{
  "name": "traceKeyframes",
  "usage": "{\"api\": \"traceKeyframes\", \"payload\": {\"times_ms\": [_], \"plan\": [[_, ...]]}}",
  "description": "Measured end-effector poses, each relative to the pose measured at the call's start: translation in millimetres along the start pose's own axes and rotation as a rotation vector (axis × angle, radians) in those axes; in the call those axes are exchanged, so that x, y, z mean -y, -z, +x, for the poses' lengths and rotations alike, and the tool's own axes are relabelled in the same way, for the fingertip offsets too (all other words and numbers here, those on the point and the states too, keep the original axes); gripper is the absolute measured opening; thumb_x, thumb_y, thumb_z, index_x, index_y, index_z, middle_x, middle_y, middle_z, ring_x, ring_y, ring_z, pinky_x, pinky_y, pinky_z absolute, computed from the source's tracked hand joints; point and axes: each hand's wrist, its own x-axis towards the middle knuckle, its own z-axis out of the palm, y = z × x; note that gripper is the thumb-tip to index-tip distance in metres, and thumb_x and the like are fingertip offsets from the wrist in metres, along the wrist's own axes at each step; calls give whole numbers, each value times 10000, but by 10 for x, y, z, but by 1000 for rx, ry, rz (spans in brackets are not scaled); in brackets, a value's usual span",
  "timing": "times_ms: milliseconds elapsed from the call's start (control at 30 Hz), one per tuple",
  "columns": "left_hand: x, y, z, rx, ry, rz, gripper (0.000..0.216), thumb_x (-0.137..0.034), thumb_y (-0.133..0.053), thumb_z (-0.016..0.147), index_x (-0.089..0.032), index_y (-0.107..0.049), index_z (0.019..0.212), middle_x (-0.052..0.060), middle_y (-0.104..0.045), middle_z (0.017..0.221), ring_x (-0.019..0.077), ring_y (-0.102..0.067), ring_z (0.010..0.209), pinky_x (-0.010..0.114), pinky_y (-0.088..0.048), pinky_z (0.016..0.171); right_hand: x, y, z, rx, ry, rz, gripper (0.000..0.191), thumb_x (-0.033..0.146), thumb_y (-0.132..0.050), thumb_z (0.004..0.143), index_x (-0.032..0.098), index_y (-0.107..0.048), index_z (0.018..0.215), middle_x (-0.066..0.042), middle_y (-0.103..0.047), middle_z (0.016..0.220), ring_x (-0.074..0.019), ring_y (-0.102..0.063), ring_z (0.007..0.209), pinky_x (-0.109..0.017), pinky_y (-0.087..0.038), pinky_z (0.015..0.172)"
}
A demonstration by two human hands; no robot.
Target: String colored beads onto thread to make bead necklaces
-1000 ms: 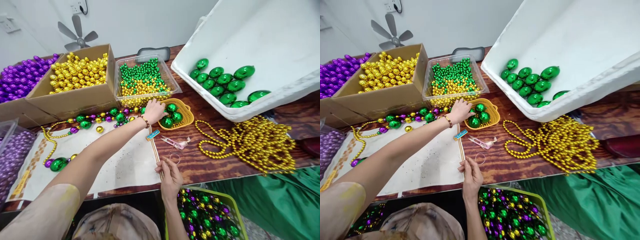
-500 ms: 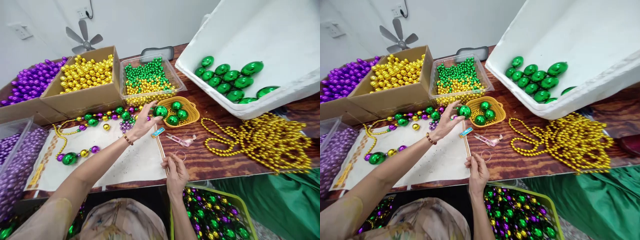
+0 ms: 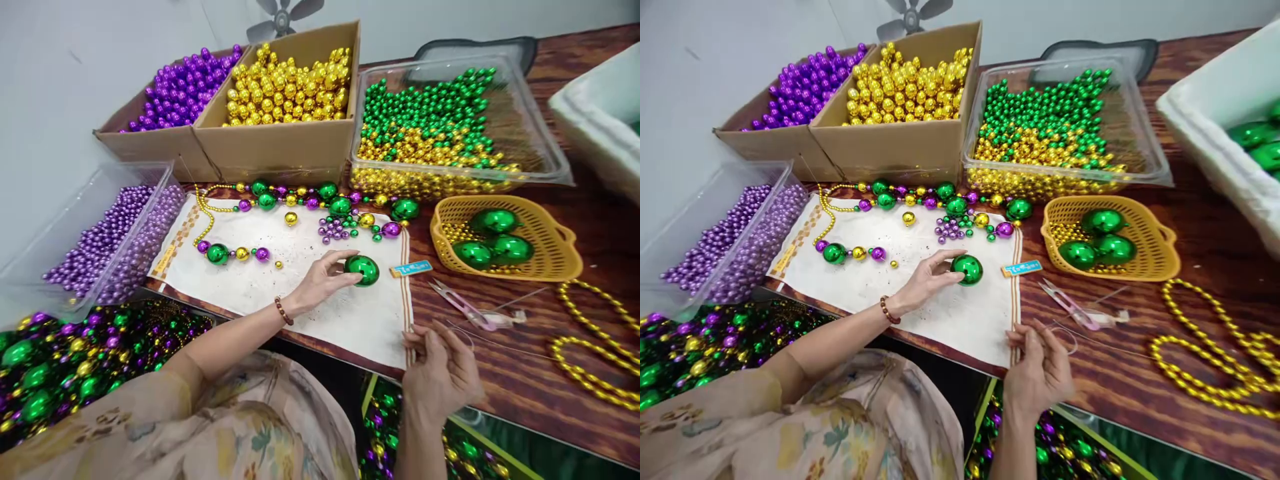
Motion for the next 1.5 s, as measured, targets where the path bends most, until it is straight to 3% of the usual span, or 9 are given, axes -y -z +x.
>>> {"api": "traceKeyframes", "payload": {"times_ms": [200, 467, 633, 867, 1067, 1200, 1367, 1500], "plan": [[6, -55, 39, 38, 23, -12, 508, -357, -812, 781, -220, -671, 1250, 123, -572, 1331, 204, -634, 1023, 409, -528, 950, -30, 14, 9, -14, 32, -59, 282, 331, -775, 732, 134, -706, 922, -12, -709, 722, -142, -631, 521, -282, -514, 507], [95, -46, 46, -6, -78, 79, 479, -362, -796, 795, -224, -659, 1233, 99, -554, 1289, 208, -613, 1069, 410, -518, 986, -49, 15, 6, 4, 20, 4, 252, 267, -782, 756, 128, -719, 956, -12, -732, 731, -116, -651, 530, -237, -523, 533], [-1, 25, -27, 21, -146, 98, 617, -413, -762, 830, -279, -526, 1385, 99, -552, 1335, 214, -611, 1102, 411, -526, 987, -47, 36, -17, -14, 32, -9, 228, 285, -789, 765, 134, -718, 920, -19, -746, 748, -125, -665, 550, -245, -527, 535], [-112, 102, -225, 80, -319, 264, 757, -422, -687, 900, -355, -277, 1533, 121, -498, 1412, 262, -551, 1274, 414, -512, 1042, 105, -28, -96, 66, 103, -129, 208, 304, -754, 824, 131, -728, 935, -54, -760, 782, -167, -710, 630, -277, -534, 575], [-135, 80, -279, 69, -506, 440, 599, -314, -701, 902, -347, -473, 1455, 92, -528, 1330, 230, -539, 1252, 388, -502, 1046, 238, -340, -248, 272, 76, -124, 191, 304, -685, 894, 151, -748, 989, -63, -768, 815, -177, -719, 686, -289, -553, 603], [-205, 120, -288, 28, -628, 589, 524, -264, -716, 890, -324, -566, 1388, 84, -556, 1280, 213, -535, 1227, 402, -477, 1072, 191, -413, -359, 353, 39, -90, 169, 282, -668, 915, 177, -754, 1015, -40, -760, 798, -152, -710, 662, -266, -554, 596], [-237, 196, -283, -10, -599, 603, 504, -269, -725, 881, -310, -594, 1367, 89, -561, 1268, 214, -552, 1200, 404, -486, 1055, 88, -293, -481, 437, 24, -110, 193, 268, -639, 941, 195, -737, 1090, -44, -766, 855, -144, -713, 687, -251, -563, 595], [-272, 245, -229, -55, -517, 426, 492, -260, -750, 856, -325, -632, 1329, 71, -549, 1261, 206, -551, 1211, 360, -497, 1036, -5, -147, -593, 518, 39, -165, 177, 233, -629, 951, 210, -744, 1083, -34, -763, 865, -125, -705, 680, -239, -579, 625]]}}
